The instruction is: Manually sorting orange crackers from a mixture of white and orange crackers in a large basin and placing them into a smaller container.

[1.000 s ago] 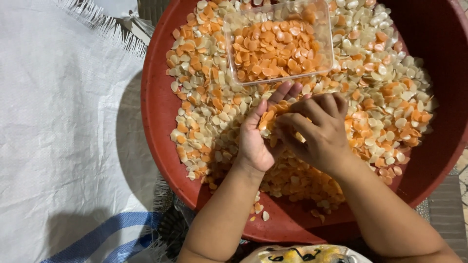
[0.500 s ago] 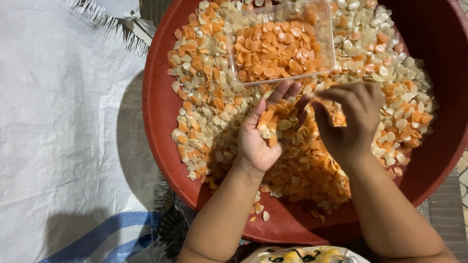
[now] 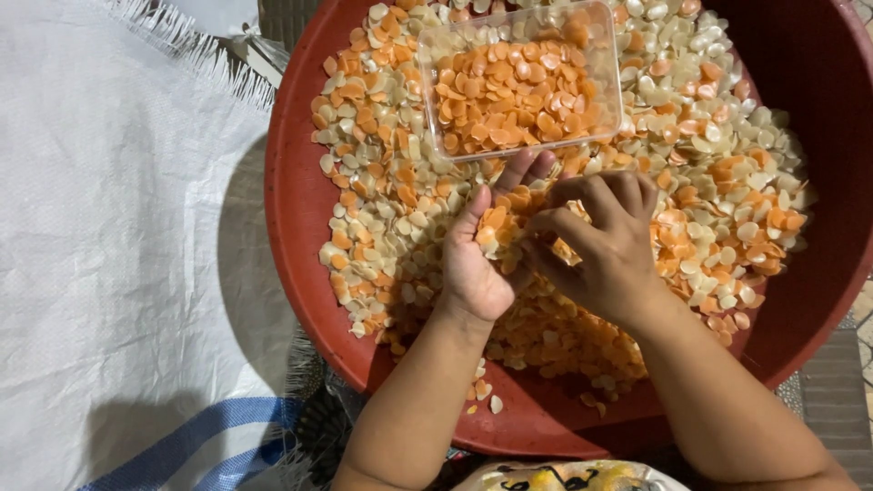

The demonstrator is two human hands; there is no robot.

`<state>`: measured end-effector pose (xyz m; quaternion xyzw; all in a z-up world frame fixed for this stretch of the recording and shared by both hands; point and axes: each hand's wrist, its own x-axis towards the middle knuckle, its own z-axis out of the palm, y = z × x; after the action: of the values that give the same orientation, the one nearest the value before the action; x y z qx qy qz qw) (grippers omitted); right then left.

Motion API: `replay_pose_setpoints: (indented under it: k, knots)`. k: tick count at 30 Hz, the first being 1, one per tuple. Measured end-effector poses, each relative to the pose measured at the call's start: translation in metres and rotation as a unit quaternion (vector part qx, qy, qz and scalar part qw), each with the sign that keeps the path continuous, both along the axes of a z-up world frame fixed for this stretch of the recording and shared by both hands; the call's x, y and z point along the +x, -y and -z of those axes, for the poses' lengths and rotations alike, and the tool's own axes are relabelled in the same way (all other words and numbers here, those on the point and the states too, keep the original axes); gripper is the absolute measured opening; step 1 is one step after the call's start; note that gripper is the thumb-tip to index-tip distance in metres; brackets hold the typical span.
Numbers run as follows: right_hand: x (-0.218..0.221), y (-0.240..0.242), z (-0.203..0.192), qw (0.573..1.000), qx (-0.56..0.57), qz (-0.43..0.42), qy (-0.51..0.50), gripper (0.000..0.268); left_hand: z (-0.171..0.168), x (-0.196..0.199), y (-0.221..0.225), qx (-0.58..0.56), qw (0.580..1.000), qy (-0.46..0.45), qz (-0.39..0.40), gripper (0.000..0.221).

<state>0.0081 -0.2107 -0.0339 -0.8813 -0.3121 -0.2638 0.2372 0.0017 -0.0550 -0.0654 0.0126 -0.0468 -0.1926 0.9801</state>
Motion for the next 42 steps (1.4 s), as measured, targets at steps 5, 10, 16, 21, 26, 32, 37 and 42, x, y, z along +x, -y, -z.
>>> replay_pose_setpoints:
  k: [5,10,16,21,26,32,37,42]
  knots:
    - [-0.001,0.000,-0.002,0.999,0.046,-0.026,-0.013,0.014,-0.003,0.000,-0.001,-0.008,1.000,-0.011,0.014,0.047]
    - [-0.001,0.007,-0.002,0.992,0.099,-0.053,-0.054,0.018,0.000,-0.001,-0.001,-0.020,0.999,-0.026,0.022,0.046]
    - [-0.002,0.007,0.000,0.989,0.115,-0.058,-0.067,0.011,0.003,0.000,0.000,-0.040,0.998,-0.032,0.026,0.047]
    - [0.009,0.019,0.004,0.965,0.242,-0.076,-0.067,0.017,-0.001,0.002,0.001,-0.014,0.999,0.043,-0.002,0.044]
    - [0.018,0.036,0.005,0.988,0.148,0.027,-0.021,0.008,0.002,0.001,0.002,-0.025,0.999,0.004,0.020,0.047]
    - [0.018,0.035,0.013,0.998,0.025,0.061,-0.014,0.021,0.008,0.000,0.002,-0.029,0.997,-0.029,0.061,0.051]
    - [0.016,0.029,0.005,0.999,0.012,0.050,-0.007,0.014,0.005,-0.002,0.002,-0.005,0.997,-0.036,0.063,0.050]
    - [0.015,0.022,-0.006,0.999,-0.014,0.042,0.002,0.009,0.006,-0.001,0.004,-0.023,0.997,-0.026,0.069,0.049]
